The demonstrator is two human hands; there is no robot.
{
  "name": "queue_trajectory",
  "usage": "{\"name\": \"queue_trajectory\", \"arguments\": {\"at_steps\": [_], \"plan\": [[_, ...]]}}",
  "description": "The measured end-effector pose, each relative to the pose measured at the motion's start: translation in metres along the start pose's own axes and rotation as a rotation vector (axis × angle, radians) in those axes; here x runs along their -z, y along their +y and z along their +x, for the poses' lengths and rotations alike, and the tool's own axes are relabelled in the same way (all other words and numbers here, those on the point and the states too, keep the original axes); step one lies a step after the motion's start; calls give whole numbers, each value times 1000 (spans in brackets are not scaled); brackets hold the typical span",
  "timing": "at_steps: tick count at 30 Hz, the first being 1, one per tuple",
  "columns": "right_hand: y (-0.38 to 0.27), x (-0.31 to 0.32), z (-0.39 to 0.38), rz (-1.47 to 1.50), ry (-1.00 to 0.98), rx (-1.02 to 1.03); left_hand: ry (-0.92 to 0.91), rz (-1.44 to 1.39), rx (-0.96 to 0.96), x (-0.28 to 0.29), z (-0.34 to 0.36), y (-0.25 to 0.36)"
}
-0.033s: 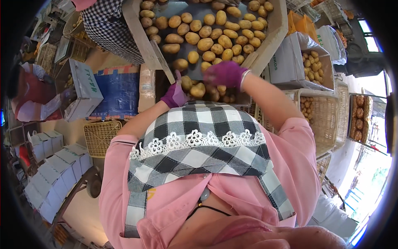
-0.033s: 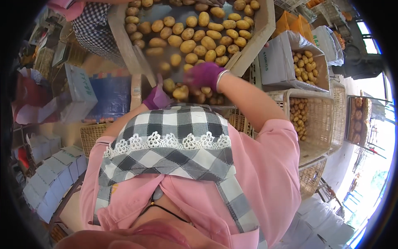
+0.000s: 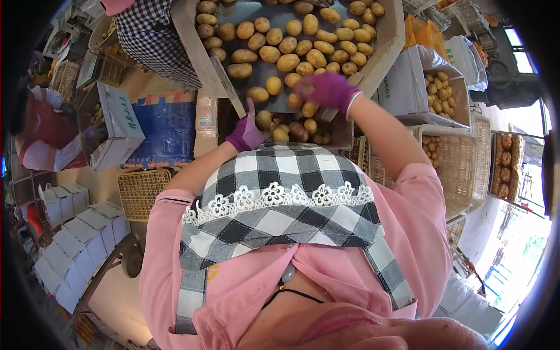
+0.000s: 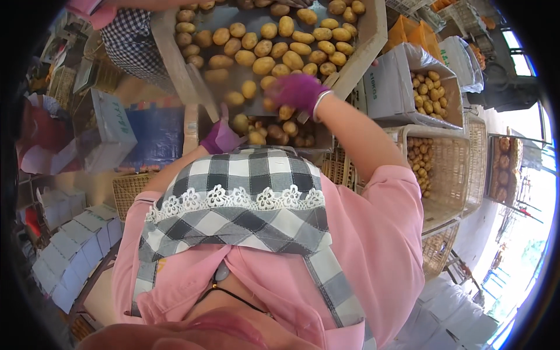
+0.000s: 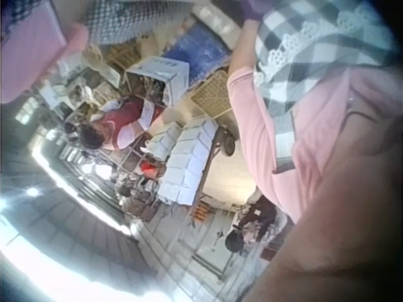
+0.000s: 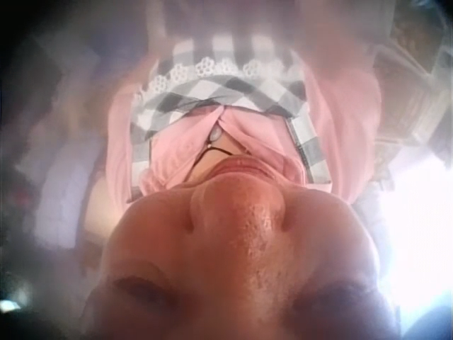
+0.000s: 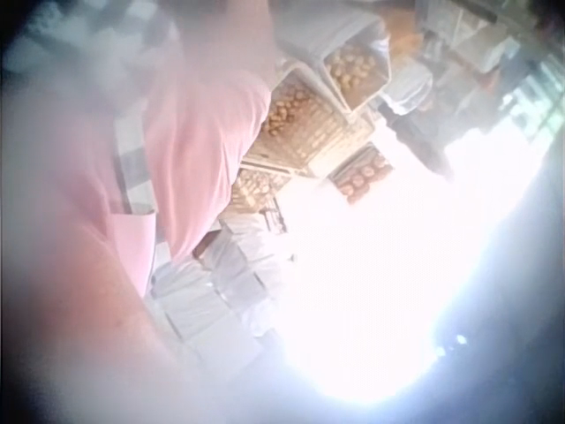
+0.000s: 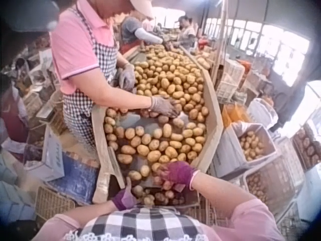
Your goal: The person sorts potatoes on a wooden sorting ramp by hand, sliding and placing them into a box below.
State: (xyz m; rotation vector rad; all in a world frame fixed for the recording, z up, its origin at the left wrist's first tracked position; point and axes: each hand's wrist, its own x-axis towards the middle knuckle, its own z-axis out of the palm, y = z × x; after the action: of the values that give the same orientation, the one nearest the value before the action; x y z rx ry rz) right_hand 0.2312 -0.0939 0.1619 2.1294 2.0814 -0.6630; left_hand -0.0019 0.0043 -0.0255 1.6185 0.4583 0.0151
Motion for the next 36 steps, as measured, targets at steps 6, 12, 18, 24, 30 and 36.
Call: {"name": "queue_trajectory", "arguments": {"at_steps": [6, 12, 18, 24, 30, 36], "plan": [[138, -33, 51, 334, 953, -883, 85, 323, -104, 0, -15, 47], [-83, -43, 101, -78, 379, -310, 192, -1393, 436, -10, -15, 88], [-28, -33, 55, 76, -161, 3, 191, -1401, 499, -3, -22, 87], [-47, -23, 122, -86, 801, 136, 72, -453, 215, -9, -14, 46], [-37, -16, 52, -28, -53, 424, -143, -455, 37, 0, -15, 9], [201, 11, 21, 571, 1000, -431, -187, -1577, 519, -2, -9, 67]]}}
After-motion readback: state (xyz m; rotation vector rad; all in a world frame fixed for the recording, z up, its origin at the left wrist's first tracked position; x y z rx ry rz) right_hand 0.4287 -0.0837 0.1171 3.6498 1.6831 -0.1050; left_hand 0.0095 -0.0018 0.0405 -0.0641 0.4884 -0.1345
